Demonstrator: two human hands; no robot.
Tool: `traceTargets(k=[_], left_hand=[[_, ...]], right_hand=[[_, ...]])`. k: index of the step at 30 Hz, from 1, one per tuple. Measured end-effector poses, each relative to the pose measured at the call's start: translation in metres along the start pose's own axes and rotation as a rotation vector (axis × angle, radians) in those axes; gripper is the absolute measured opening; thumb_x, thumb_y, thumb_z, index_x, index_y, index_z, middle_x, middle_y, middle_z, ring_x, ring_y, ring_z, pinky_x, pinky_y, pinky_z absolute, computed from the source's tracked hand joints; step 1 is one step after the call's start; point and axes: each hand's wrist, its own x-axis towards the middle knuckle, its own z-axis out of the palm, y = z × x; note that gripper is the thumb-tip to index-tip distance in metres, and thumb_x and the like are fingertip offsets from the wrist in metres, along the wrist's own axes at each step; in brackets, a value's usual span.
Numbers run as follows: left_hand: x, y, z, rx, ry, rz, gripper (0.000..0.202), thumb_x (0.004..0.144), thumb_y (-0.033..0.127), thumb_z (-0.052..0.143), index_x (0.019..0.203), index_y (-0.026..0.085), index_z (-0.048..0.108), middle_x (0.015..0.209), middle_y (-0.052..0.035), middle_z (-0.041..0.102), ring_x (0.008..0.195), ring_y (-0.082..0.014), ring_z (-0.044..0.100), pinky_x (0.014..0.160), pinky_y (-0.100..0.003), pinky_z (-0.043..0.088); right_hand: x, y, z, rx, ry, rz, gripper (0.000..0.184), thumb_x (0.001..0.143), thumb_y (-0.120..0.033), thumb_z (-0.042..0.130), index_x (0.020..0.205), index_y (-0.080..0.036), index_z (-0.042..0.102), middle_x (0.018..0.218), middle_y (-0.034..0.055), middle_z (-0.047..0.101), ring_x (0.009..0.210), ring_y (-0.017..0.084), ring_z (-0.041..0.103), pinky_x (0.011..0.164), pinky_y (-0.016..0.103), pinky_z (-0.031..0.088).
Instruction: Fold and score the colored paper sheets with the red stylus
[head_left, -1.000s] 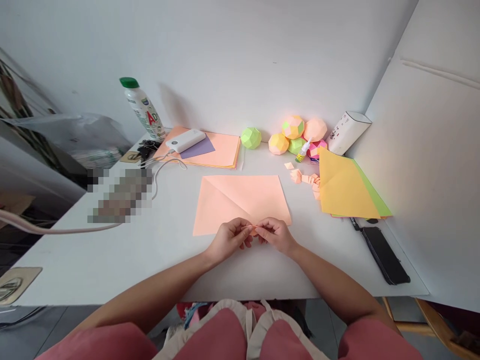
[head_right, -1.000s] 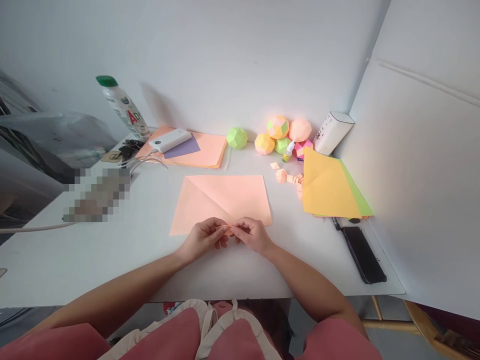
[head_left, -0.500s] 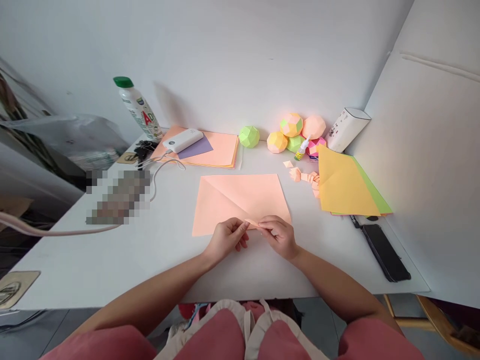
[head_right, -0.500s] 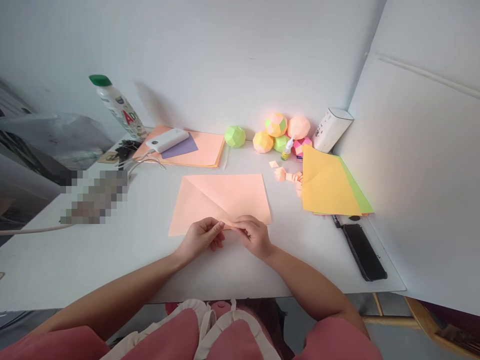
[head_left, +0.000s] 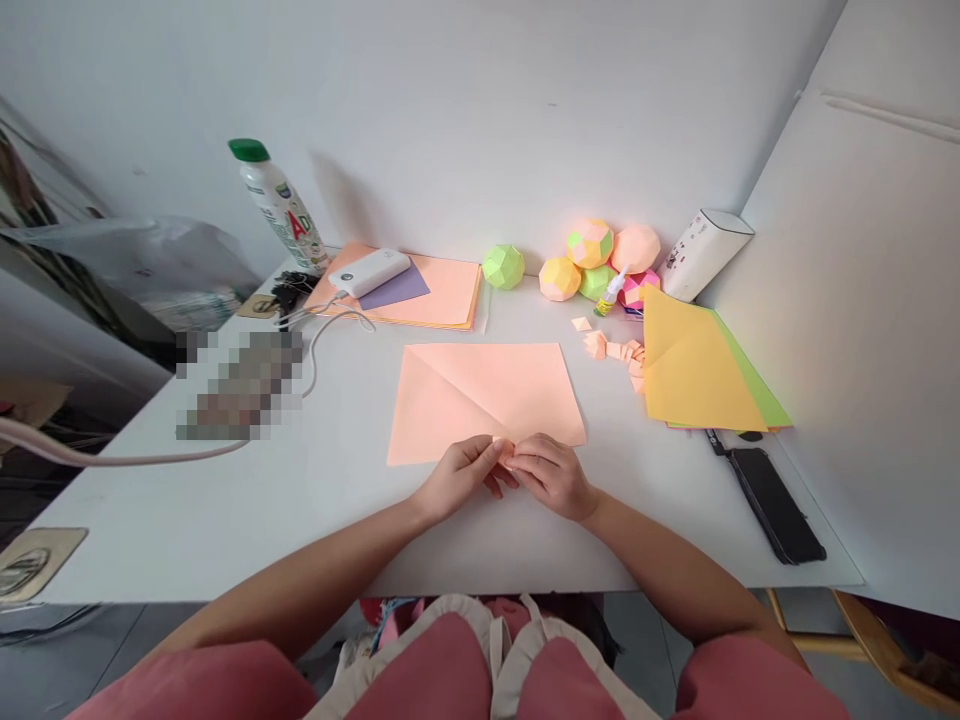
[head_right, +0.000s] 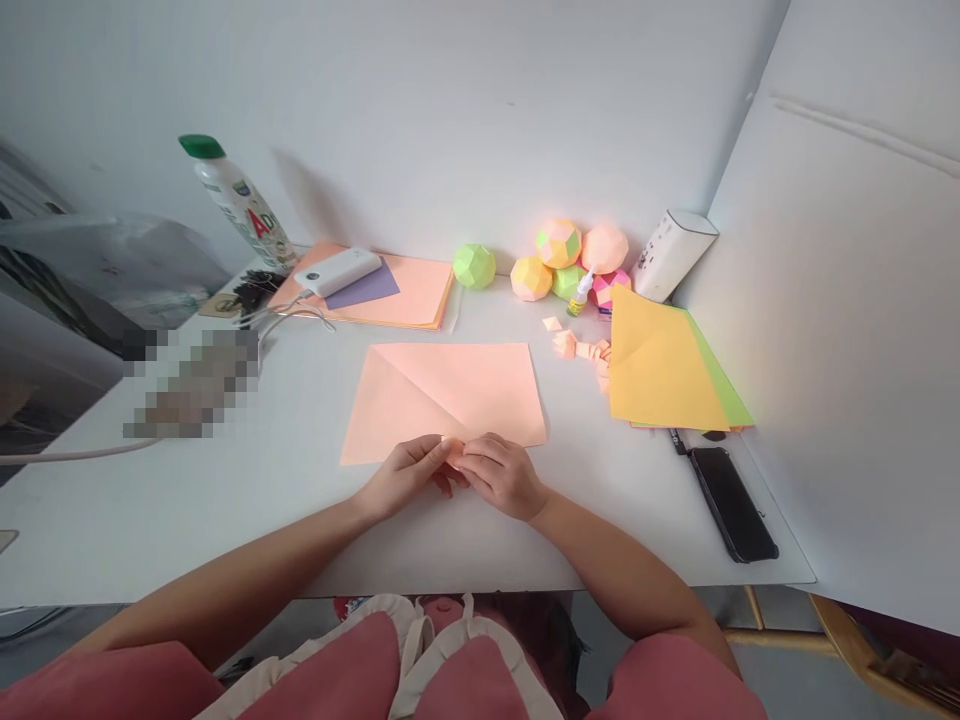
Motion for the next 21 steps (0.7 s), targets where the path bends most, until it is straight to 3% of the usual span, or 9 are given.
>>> traceTargets(k=[5, 12, 16, 21], left_hand=[[0.001, -0.002, -0.001, 0.036, -0.042, 0.036, 0.055, 0.080, 0.070, 0.054, 0.078, 0.016, 0.063, 0.068, -0.0035, 0.068, 0.061, -0.0161, 0.064, 0.057, -0.028, 0.054], [-0.001, -0.004, -0.002, 0.061, -0.141, 0.018, 0.052, 0.079, 0.067, 0.059, 0.084, 0.015, 0.065, 0.068, -0.0039, 0.070, 0.062, -0.0163, 0.065, 0.059, -0.028, 0.053], [-0.001, -0.005, -0.002, 0.047, -0.113, 0.013, 0.052, 0.079, 0.067, 0.058, 0.080, 0.016, 0.063, 0.065, -0.0022, 0.068, 0.057, -0.0146, 0.063, 0.057, -0.028, 0.053], [0.002, -0.012, -0.004, 0.001, 0.003, 0.019, 0.047, 0.075, 0.061, 0.067, 0.082, 0.014, 0.063, 0.075, -0.0041, 0.069, 0.060, -0.0134, 0.064, 0.054, -0.026, 0.052]], right_hand=[[-0.002, -0.001, 0.002, 0.238, -0.010, 0.381, 0.009, 0.089, -0.024, 0.058, 0.085, -0.021, 0.065, 0.079, 0.0044, 0.064, 0.071, 0.014, 0.059, 0.064, 0.028, 0.051], [-0.007, 0.000, 0.006, 0.411, -0.011, 0.676, 0.020, 0.087, -0.040, 0.060, 0.089, -0.020, 0.058, 0.073, -0.0003, 0.063, 0.059, 0.010, 0.057, 0.054, 0.023, 0.049], [-0.004, 0.000, 0.003, 0.614, -0.060, 0.844, 0.028, 0.082, -0.047, 0.065, 0.085, -0.019, 0.058, 0.070, -0.0017, 0.061, 0.059, 0.010, 0.056, 0.055, 0.024, 0.048], [0.000, 0.002, 0.000, 0.705, -0.086, 0.920, 0.032, 0.080, -0.049, 0.067, 0.074, -0.018, 0.059, 0.069, -0.0017, 0.060, 0.055, 0.008, 0.050, 0.051, 0.023, 0.043]])
